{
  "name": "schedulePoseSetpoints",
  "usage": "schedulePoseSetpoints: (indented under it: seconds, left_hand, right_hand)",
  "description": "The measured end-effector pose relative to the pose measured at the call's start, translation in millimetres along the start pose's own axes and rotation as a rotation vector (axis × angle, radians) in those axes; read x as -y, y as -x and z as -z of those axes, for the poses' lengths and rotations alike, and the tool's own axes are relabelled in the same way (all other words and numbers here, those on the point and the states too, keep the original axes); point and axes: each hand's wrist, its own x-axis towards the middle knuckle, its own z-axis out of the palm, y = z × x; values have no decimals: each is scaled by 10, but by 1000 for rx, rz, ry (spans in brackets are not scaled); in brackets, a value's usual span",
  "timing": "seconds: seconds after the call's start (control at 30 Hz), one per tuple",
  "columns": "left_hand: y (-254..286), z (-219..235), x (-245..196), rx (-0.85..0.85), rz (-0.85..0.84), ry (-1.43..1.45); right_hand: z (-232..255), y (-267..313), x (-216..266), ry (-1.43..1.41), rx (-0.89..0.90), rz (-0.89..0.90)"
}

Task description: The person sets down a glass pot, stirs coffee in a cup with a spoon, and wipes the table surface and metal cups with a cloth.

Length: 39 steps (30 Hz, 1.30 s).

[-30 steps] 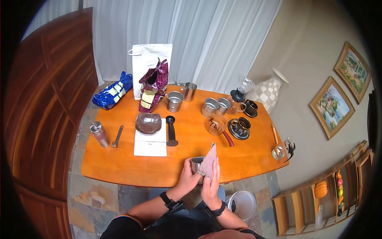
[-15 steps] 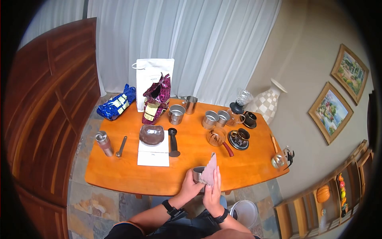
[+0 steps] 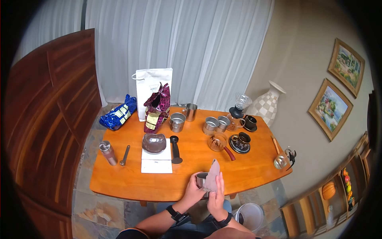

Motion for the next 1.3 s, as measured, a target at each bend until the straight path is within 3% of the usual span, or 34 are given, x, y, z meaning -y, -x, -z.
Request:
schedulePoseSetpoints:
  seconds: [0.23,0.43,0.53,0.63,0.73,0.8,0.93,1.0,1.13,1.3]
  left_hand:
    - [6,12,-77,-3,95,105]
    - [9,-24,26,-40,-81,-103]
    - [0,-34,8,-4,44,63]
    - [-10,-58,-165,-115,85,74]
    - [-8,-13,-51,-108,66,-22]
    - [9,-24,26,-70,-107,-153]
    - [5,-40,-89,-39,-115,-264]
    - [-9,-63,-247,-9,141,86]
    - [-16,-21,-235,-32,156,-1]
    - [-10,-26,55,-34,-132,-223]
  right_hand:
    - [-20,-18,8,-19,-2,-25]
    - [-7,-13,30,-4,-7,-3]
    - [-21,0,-81,-62,-36,-34]
    - [-15,-6,-90,-49,-15,-11]
    - [-42,10,-67,-44,-18,4]
    - [-42,17,-60,-47,-18,9]
    - [-40,43,-124,-103,-63,-44]
    - [-10,38,-154,-76,-57,-39]
    - [-15,51,-155,-37,-47,2]
    - [-50,89,-244,-95,-37,-25]
